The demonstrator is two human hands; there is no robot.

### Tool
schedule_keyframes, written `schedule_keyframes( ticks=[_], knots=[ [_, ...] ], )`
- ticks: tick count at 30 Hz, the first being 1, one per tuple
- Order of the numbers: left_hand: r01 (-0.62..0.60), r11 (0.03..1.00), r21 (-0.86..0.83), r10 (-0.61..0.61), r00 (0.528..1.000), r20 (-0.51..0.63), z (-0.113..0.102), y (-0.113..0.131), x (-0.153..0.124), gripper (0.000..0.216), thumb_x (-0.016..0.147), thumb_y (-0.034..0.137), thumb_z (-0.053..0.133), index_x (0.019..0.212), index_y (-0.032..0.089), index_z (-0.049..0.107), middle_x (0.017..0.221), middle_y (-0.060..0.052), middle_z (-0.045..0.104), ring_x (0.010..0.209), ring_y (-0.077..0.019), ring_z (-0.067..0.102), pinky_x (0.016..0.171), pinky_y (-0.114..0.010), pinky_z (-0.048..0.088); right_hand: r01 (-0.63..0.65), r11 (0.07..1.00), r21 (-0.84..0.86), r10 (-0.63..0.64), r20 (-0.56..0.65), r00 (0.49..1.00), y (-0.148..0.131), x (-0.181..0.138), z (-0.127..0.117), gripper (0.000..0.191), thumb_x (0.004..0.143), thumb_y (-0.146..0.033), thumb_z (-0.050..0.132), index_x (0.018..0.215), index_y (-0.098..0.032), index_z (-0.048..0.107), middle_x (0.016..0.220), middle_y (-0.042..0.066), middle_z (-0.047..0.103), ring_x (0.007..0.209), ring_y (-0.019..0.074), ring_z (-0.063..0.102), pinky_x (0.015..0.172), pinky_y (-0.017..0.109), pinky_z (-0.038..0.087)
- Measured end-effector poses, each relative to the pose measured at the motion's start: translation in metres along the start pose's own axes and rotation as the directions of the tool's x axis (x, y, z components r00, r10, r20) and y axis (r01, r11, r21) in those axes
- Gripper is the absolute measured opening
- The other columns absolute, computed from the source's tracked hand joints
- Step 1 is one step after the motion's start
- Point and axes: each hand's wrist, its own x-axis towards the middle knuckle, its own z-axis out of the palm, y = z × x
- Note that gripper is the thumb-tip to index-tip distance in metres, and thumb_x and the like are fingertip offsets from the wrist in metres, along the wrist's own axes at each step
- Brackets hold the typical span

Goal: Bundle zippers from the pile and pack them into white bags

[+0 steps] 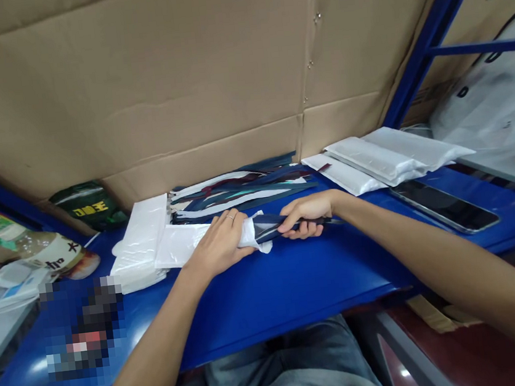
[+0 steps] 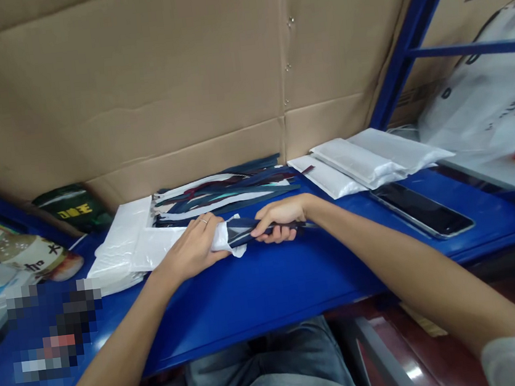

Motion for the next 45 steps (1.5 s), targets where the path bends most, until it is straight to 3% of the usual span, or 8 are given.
schedule_keyframes(
  ticks=[7,12,19,24,29,35,39,45],
  knots=[
    [-0.023,0.998,0.063,0.016,0.993,0.116,0.005,0.014,0.009,0.026,0.101,0.03,0.067,0.12,0.016,0.055,0.115,-0.014,0.069,0.114,-0.0327,0.065,0.094,-0.044,0.054,0.037,0.994,-0.105,-0.044,-0.065,0.997,-0.005,0.01,0.014,0.048,0.091,-0.064,0.073,0.09,-0.02,0.053,0.065,-0.009,0.04,0.047,0.0067,0.032,0.04,0.02,0.034],
    [0.105,0.991,0.085,-0.115,0.985,0.125,-0.001,0.01,0.007,0.018,0.105,0.027,0.056,0.12,0.016,0.057,0.112,-0.016,0.072,0.106,-0.033,0.071,0.087,-0.044,0.055,0.189,0.867,-0.461,-0.282,-0.142,0.949,-0.008,-0.007,0.001,0.044,0.09,-0.055,0.078,0.106,-0.018,0.062,0.074,-0.003,0.059,0.057,0.0105,0.05,0.05,0.022,0.04],
    [0.243,0.958,0.154,-0.249,0.968,0.022,-0.007,-0.005,0.0,0.034,0.101,0.042,0.064,0.122,0.016,0.057,0.117,-0.019,0.072,0.11,-0.0372,0.07,0.093,-0.048,0.055,0.151,0.502,-0.851,-0.7,-0.298,0.65,-0.003,0.002,-0.009,0.035,0.105,-0.051,0.056,0.108,-0.02,0.071,0.098,0.008,0.073,0.083,0.0216,0.061,0.074,0.03,0.043],
    [0.156,0.98,0.127,-0.161,0.986,0.031,0.001,0.007,0.006,0.031,0.099,0.033,0.067,0.121,0.015,0.056,0.12,-0.019,0.07,0.119,-0.0366,0.066,0.1,-0.048,0.052,0.11,0.469,-0.876,-0.65,-0.259,0.715,-0.003,0.021,0.012,0.038,0.11,-0.051,0.047,0.101,-0.019,0.066,0.083,0.004,0.067,0.072,0.0181,0.057,0.068,0.03,0.036],
    [0.116,0.99,0.077,-0.118,0.993,0.019,0.004,0.015,0.007,0.042,0.095,0.03,0.07,0.131,0.018,0.053,0.13,-0.016,0.067,0.128,-0.0351,0.061,0.105,-0.047,0.049,0.171,0.46,-0.871,-0.664,-0.21,0.717,-0.01,0.034,0.033,0.032,0.111,-0.043,0.044,0.095,-0.02,0.06,0.083,0.002,0.064,0.07,0.0158,0.056,0.067,0.029,0.035],
    [0.272,0.94,0.205,-0.271,0.962,-0.031,-0.002,0.007,0.001,0.065,0.088,0.063,0.074,0.132,0.018,0.055,0.129,-0.02,0.067,0.123,-0.0438,0.061,0.101,-0.058,0.049,0.164,0.537,-0.827,-0.623,-0.258,0.739,-0.005,0.018,0.007,0.038,0.109,-0.049,0.046,0.094,-0.018,0.061,0.08,0.001,0.063,0.068,0.0146,0.052,0.063,0.028,0.034],
    [0.254,0.95,0.18,-0.266,0.963,0.043,0.003,0.004,0.001,0.05,0.098,0.059,0.062,0.125,0.017,0.056,0.127,-0.02,0.067,0.119,-0.0405,0.063,0.095,-0.054,0.052,0.193,0.558,-0.807,-0.602,-0.233,0.764,-0.002,0.011,-0.006,0.04,0.108,-0.051,0.047,0.089,-0.018,0.059,0.079,0.001,0.061,0.068,0.0141,0.05,0.061,0.027,0.035],
    [0.16,0.982,0.098,-0.168,0.982,0.088,0.015,0.004,0.003,0.042,0.104,0.056,0.053,0.118,0.017,0.054,0.123,-0.018,0.065,0.113,-0.0361,0.065,0.089,-0.047,0.052,0.144,0.514,-0.845,-0.612,-0.244,0.752,-0.002,0.031,0.013,0.021,0.104,-0.027,0.048,0.089,-0.018,0.059,0.077,0.002,0.066,0.064,0.0135,0.053,0.059,0.026,0.035]
  ],
)
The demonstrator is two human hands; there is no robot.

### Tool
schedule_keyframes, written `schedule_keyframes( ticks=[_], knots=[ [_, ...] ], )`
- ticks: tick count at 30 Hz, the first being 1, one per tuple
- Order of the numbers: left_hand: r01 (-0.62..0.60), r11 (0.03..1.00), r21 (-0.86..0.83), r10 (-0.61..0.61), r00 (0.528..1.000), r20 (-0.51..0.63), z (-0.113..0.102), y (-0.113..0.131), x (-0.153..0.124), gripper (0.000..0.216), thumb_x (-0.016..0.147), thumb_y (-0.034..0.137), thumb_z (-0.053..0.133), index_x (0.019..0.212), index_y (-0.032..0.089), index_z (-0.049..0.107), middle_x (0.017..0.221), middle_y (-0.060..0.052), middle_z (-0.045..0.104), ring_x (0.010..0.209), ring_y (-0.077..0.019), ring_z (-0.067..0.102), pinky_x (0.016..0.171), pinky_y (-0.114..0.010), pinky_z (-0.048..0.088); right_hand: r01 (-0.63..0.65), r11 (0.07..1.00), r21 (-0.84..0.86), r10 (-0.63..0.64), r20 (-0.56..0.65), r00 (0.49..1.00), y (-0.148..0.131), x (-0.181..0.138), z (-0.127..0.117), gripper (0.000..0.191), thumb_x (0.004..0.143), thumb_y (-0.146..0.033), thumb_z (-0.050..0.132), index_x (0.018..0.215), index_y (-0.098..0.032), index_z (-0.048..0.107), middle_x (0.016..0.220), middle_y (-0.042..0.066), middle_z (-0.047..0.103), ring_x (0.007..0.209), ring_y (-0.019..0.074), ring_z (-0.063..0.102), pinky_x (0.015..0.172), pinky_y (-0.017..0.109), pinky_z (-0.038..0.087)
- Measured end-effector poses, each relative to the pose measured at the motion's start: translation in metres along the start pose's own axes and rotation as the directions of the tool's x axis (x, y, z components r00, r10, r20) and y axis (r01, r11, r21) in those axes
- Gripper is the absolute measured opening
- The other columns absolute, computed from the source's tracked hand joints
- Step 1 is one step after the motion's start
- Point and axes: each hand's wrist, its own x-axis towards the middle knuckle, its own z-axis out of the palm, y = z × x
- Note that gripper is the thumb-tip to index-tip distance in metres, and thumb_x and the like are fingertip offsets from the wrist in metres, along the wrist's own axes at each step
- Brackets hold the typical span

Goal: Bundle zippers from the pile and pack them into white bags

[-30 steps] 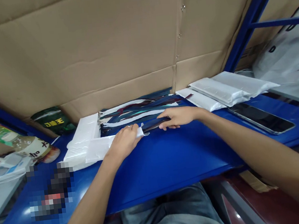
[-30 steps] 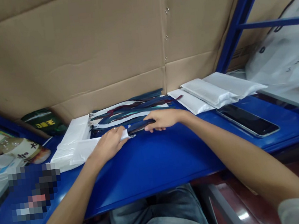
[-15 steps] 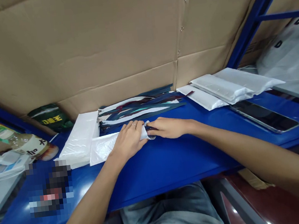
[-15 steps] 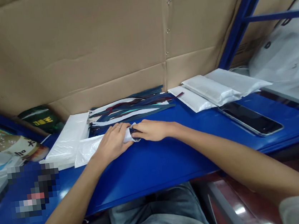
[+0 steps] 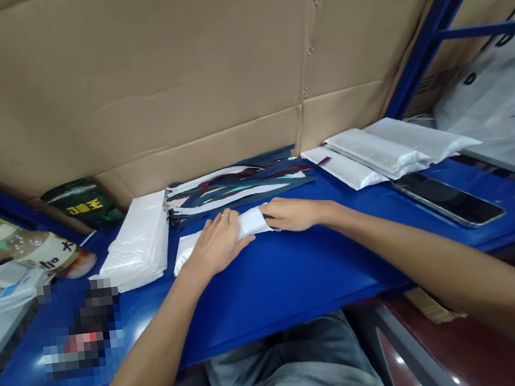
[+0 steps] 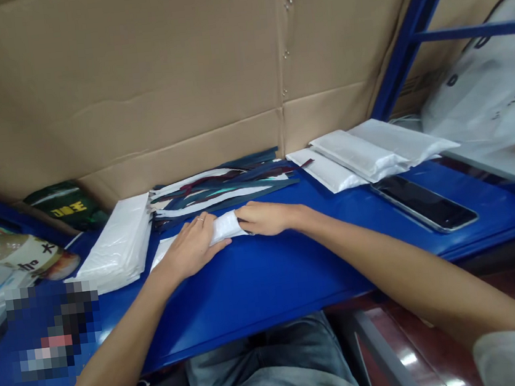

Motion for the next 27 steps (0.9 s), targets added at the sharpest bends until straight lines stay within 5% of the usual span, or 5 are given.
schedule_keyframes(
  ticks=[6,10,17,22,27],
  knots=[
    [0.037,0.999,-0.009,-0.037,0.999,-0.021,-0.001,0.002,-0.001,0.052,0.103,0.063,0.052,0.128,0.017,0.054,0.129,-0.019,0.064,0.114,-0.0367,0.065,0.092,-0.05,0.052,-0.08,0.974,0.213,0.057,0.112,0.992,0.011,-0.013,-0.024,0.03,0.095,-0.041,0.069,0.113,-0.017,0.068,0.087,0.003,0.075,0.061,0.0126,0.06,0.057,0.024,0.043],
    [0.054,0.998,-0.028,-0.054,0.998,-0.031,-0.001,0.002,-0.001,0.058,0.101,0.065,0.053,0.134,0.017,0.054,0.133,-0.021,0.063,0.12,-0.0397,0.061,0.097,-0.054,0.05,-0.123,0.933,0.338,0.122,0.025,0.992,0.02,-0.019,-0.033,0.04,0.085,-0.045,0.079,0.112,-0.016,0.072,0.089,0.006,0.078,0.065,0.0151,0.067,0.061,0.026,0.052],
    [0.039,0.996,-0.077,-0.04,0.999,-0.005,0.003,0.001,0.0,0.053,0.102,0.062,0.053,0.132,0.018,0.055,0.134,-0.019,0.062,0.127,-0.0393,0.058,0.103,-0.055,0.048,-0.05,0.907,0.419,0.126,-0.157,0.98,0.014,0.002,0.01,0.009,0.081,-0.027,0.071,0.086,-0.02,0.075,0.077,0.002,0.074,0.066,0.0147,0.065,0.064,0.027,0.05],
    [0.035,0.989,-0.143,-0.029,0.999,0.046,0.002,0.0,0.0,0.049,0.103,0.06,0.052,0.129,0.019,0.056,0.135,-0.018,0.06,0.128,-0.0389,0.057,0.102,-0.056,0.049,-0.013,0.898,0.44,0.16,-0.298,0.941,0.011,0.018,0.036,0.011,0.082,-0.026,0.067,0.076,-0.018,0.071,0.069,-0.001,0.064,0.06,0.0111,0.051,0.056,0.024,0.037],
    [0.07,0.982,-0.177,-0.067,0.998,0.02,0.001,0.002,0.0,0.075,0.096,0.073,0.056,0.147,0.02,0.049,0.139,-0.019,0.059,0.131,-0.041,0.054,0.105,-0.058,0.047,-0.006,0.886,0.463,0.039,-0.062,0.997,0.013,0.006,0.006,0.017,0.083,-0.029,0.076,0.093,-0.017,0.08,0.082,0.002,0.074,0.072,0.014,0.061,0.065,0.025,0.047]
  ],
)
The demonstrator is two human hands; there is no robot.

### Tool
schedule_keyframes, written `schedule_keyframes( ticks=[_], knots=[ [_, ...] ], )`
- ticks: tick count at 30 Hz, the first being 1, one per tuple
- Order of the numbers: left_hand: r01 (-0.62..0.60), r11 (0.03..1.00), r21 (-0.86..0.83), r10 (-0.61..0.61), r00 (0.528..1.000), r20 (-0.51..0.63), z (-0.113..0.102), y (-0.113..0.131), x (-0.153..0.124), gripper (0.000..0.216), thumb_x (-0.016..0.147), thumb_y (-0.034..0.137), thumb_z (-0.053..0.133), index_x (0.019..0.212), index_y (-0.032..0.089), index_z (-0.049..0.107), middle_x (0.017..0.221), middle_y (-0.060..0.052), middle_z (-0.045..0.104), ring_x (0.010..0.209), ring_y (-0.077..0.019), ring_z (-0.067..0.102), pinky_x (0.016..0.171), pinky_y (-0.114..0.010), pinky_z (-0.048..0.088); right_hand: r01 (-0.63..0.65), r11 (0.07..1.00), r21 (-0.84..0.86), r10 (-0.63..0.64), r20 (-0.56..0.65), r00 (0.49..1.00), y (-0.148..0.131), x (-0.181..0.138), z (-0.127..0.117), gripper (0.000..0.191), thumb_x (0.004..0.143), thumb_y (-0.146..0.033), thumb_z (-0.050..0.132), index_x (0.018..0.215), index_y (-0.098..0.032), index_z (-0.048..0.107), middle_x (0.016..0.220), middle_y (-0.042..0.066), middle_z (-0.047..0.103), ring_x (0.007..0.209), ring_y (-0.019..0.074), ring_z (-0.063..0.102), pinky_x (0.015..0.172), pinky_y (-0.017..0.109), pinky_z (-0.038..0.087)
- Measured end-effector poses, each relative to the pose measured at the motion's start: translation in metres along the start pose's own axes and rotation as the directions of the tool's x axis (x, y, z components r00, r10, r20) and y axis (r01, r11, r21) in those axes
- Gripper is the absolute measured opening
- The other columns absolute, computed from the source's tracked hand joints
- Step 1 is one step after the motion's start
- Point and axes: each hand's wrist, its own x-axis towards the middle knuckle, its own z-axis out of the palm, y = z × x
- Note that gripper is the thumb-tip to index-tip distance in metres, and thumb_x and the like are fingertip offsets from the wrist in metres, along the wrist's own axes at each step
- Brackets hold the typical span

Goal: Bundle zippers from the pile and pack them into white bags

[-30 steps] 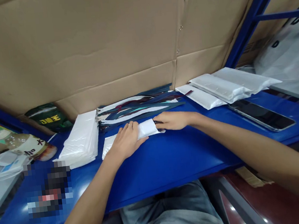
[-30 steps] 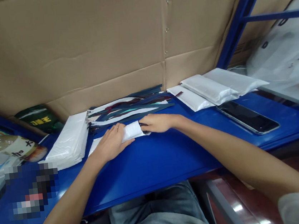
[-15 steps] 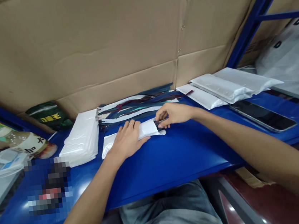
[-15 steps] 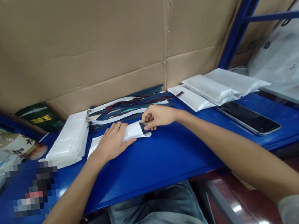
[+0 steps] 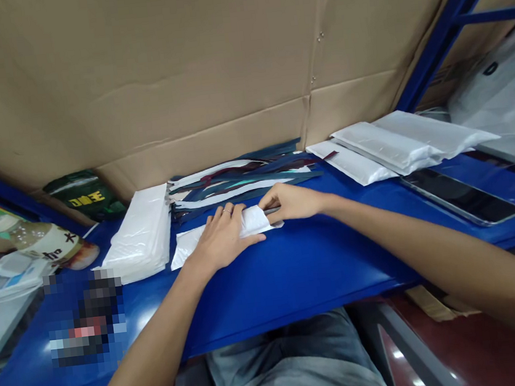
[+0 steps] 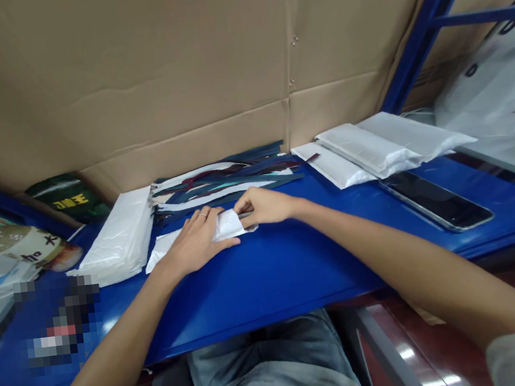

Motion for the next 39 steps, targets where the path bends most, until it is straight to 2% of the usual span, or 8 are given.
schedule_keyframes(
  ticks=[3,8,13,17,21,29,36,39],
  knots=[
    [0.031,1.0,0.005,-0.031,1.0,-0.002,-0.003,0.003,-0.001,0.09,0.092,0.083,0.051,0.155,0.02,0.045,0.147,-0.021,0.056,0.136,-0.0436,0.051,0.108,-0.06,0.044,-0.061,0.997,0.055,0.055,0.093,0.994,-0.007,-0.012,-0.028,0.035,0.084,-0.035,0.08,0.114,-0.017,0.081,0.105,0.008,0.08,0.089,0.0183,0.071,0.082,0.03,0.056],
    [0.041,0.999,-0.003,-0.041,0.999,-0.009,-0.008,0.005,-0.005,0.075,0.104,0.075,0.029,0.156,0.024,0.046,0.149,-0.018,0.056,0.136,-0.0417,0.052,0.107,-0.061,0.044,-0.11,0.992,0.058,0.105,0.082,0.991,-0.005,-0.019,-0.046,0.031,0.09,-0.035,0.073,0.11,-0.014,0.084,0.11,0.013,0.081,0.092,0.0203,0.075,0.086,0.033,0.06],
    [0.025,1.0,0.017,-0.025,1.0,-0.007,-0.01,0.004,-0.005,0.07,0.107,0.071,0.023,0.15,0.024,0.052,0.142,-0.016,0.061,0.131,-0.0394,0.057,0.104,-0.058,0.045,-0.013,1.0,-0.016,0.014,0.095,0.995,0.003,-0.016,-0.034,0.033,0.082,-0.038,0.084,0.108,-0.019,0.085,0.107,0.008,0.082,0.095,0.0217,0.075,0.089,0.032,0.059],
    [0.001,1.0,-0.005,-0.001,1.0,-0.017,-0.011,0.003,-0.003,0.069,0.109,0.067,0.019,0.146,0.023,0.056,0.136,-0.016,0.065,0.131,-0.0362,0.058,0.107,-0.054,0.045,-0.024,1.0,0.014,0.023,0.095,0.995,0.004,-0.013,-0.025,0.033,0.078,-0.04,0.087,0.104,-0.019,0.085,0.098,0.006,0.082,0.086,0.0205,0.076,0.081,0.031,0.06],
    [-0.01,1.0,-0.026,0.01,1.0,0.008,-0.01,0.002,-0.003,0.071,0.109,0.067,0.02,0.149,0.02,0.055,0.142,-0.018,0.061,0.134,-0.0372,0.056,0.108,-0.054,0.045,-0.018,1.0,-0.002,0.018,0.054,0.998,0.0,-0.011,-0.015,0.027,0.073,-0.037,0.089,0.094,-0.019,0.083,0.086,0.004,0.081,0.076,0.0195,0.075,0.071,0.029,0.059],
    [-0.038,0.997,-0.063,0.041,0.998,0.046,-0.007,0.002,-0.002,0.074,0.109,0.067,0.02,0.157,0.018,0.048,0.144,-0.02,0.056,0.138,-0.0388,0.051,0.11,-0.059,0.042,-0.026,0.982,-0.186,-0.006,-0.168,0.986,0.001,-0.002,0.006,0.008,0.069,-0.021,0.076,0.076,-0.02,0.074,0.07,-0.002,0.072,0.063,0.0138,0.064,0.057,0.025,0.045],
    [-0.045,0.997,-0.056,0.047,0.998,0.033,-0.005,0.003,-0.001,0.073,0.109,0.065,0.019,0.153,0.016,0.051,0.138,-0.019,0.057,0.132,-0.0377,0.052,0.107,-0.057,0.045,-0.205,0.833,-0.514,0.001,-0.37,0.929,-0.001,0.008,0.027,0.016,0.06,-0.009,0.062,0.066,-0.021,0.054,0.06,-0.004,0.059,0.056,0.0111,0.045,0.054,0.029,0.026],
    [-0.052,0.998,-0.021,0.052,0.999,0.012,-0.005,0.004,-0.002,0.07,0.11,0.063,0.019,0.152,0.018,0.052,0.136,-0.018,0.058,0.127,-0.0364,0.055,0.105,-0.056,0.046,-0.212,0.805,-0.554,0.018,-0.335,0.942,-0.005,0.007,0.027,0.018,0.06,-0.01,0.061,0.071,-0.022,0.053,0.063,-0.004,0.06,0.057,0.0117,0.045,0.055,0.029,0.024]
  ],
)
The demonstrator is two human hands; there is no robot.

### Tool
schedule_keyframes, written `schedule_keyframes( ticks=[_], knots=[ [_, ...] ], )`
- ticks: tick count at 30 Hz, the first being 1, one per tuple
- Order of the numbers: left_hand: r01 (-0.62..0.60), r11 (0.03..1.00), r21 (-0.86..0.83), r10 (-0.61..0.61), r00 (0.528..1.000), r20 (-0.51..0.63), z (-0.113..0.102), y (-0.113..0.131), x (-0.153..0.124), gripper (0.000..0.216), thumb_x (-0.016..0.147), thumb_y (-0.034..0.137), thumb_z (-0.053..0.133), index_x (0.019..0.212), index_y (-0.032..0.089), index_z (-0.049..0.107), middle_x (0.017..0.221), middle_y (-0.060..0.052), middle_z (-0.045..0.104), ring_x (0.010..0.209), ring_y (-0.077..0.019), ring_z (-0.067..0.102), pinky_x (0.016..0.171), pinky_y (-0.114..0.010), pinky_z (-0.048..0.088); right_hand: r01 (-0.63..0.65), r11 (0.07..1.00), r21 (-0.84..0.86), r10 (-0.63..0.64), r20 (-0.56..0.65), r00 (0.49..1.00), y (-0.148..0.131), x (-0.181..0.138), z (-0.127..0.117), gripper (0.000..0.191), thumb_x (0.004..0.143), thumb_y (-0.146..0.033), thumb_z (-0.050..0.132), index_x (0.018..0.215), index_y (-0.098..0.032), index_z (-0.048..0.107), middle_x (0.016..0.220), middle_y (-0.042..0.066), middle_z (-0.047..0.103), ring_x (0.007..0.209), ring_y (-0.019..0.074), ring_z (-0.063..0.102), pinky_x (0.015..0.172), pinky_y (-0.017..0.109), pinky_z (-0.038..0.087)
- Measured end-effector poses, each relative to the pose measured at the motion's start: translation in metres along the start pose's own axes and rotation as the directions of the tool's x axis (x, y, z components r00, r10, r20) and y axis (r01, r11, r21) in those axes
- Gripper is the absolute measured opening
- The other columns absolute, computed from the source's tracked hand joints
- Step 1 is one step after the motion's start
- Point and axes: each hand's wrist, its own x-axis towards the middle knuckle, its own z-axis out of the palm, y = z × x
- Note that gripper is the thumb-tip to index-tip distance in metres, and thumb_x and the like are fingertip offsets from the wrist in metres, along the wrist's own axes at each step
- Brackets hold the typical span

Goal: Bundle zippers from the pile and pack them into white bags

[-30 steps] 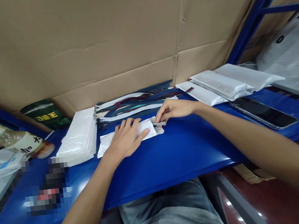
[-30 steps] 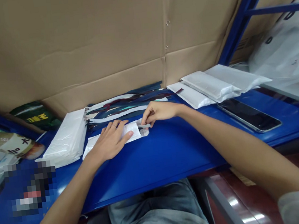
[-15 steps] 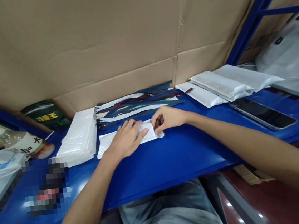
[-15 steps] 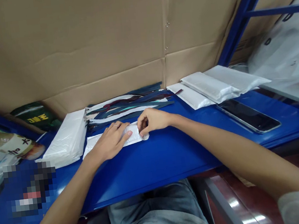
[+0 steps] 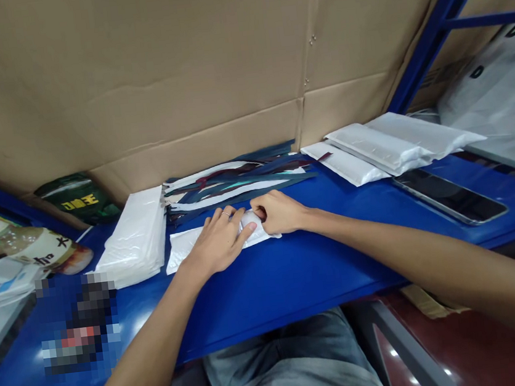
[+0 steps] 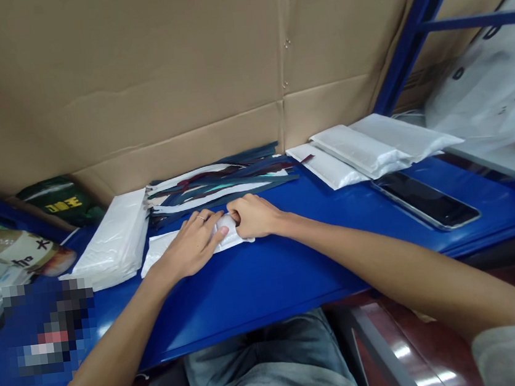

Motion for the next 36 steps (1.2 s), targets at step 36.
schedule_keyframes(
  ticks=[36],
  knots=[
    [0.131,0.991,0.013,-0.131,0.991,-0.022,0.032,0.014,-0.001,0.068,0.111,0.059,0.017,0.167,0.023,0.034,0.172,-0.017,0.037,0.16,-0.0389,0.028,0.124,-0.075,0.015,-0.128,0.953,0.274,0.011,0.392,0.92,0.023,-0.003,-0.037,0.042,0.091,-0.058,0.072,0.077,-0.02,0.06,0.05,-0.002,0.062,0.042,0.0137,0.057,0.046,0.026,0.039]
  ],
)
